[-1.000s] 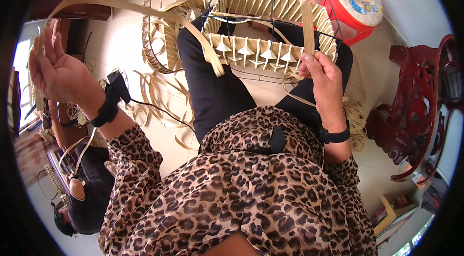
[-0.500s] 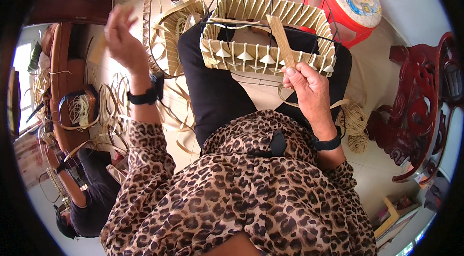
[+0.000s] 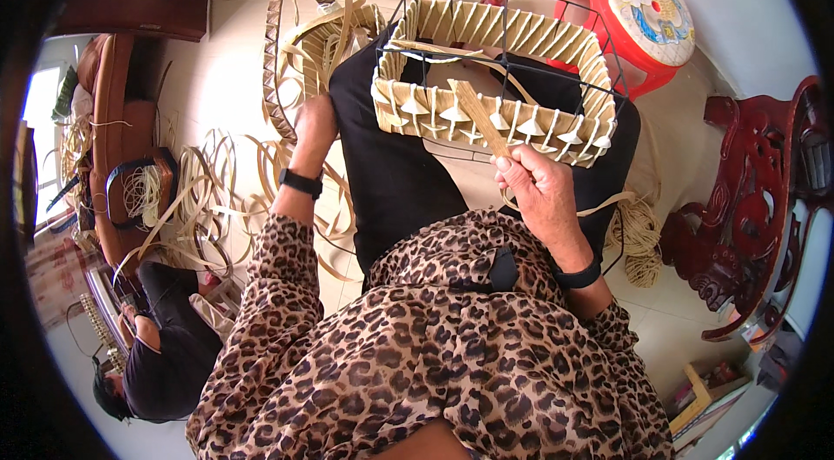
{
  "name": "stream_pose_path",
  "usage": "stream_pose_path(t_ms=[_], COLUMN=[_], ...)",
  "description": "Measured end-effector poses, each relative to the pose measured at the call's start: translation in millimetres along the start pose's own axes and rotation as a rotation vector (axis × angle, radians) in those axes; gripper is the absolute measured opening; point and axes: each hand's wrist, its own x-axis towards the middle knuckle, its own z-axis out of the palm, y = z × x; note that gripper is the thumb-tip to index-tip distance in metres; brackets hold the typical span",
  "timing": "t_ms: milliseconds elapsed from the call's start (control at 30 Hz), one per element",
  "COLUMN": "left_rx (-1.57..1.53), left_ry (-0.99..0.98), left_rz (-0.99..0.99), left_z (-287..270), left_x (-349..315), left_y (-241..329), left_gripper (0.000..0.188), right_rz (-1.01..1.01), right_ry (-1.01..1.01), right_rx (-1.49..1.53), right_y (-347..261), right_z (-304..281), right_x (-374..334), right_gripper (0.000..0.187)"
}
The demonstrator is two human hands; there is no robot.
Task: The person prepares and weaves bamboo strips into a basket frame. Using scissors, they trim the bamboo strips and weave them into a rectangular metal frame by hand.
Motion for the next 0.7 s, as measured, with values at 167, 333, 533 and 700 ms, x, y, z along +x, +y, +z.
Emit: stream_pose_path(t_ms=[167,333,533,700], left_rx=[-0.204,-0.578,-1.400,-0.963], left_ry=[-0.216,0.085,0.026,0.202], left_rz=[-0.244,-0.188,-0.367,-0.334], left_z=[29,106,38,11], left_x=[37,92,55,21], left_y=[-9,-42,-16,-8], left_gripper=[0.024,0.027,0.035,0.024], right_rz=[0.006,-0.029,-0.133,-0.229], right_ry=[-0.027,-0.032,0.041,0.018], right_rx=[-0.009,-0.107,-0.272,-0.408], right_y=[-2,-11,-21,-34], right_z=[0,1,-14,-37], right_x=[0,5,17,31], right_gripper=[0.013,0.012,0.009,0.009])
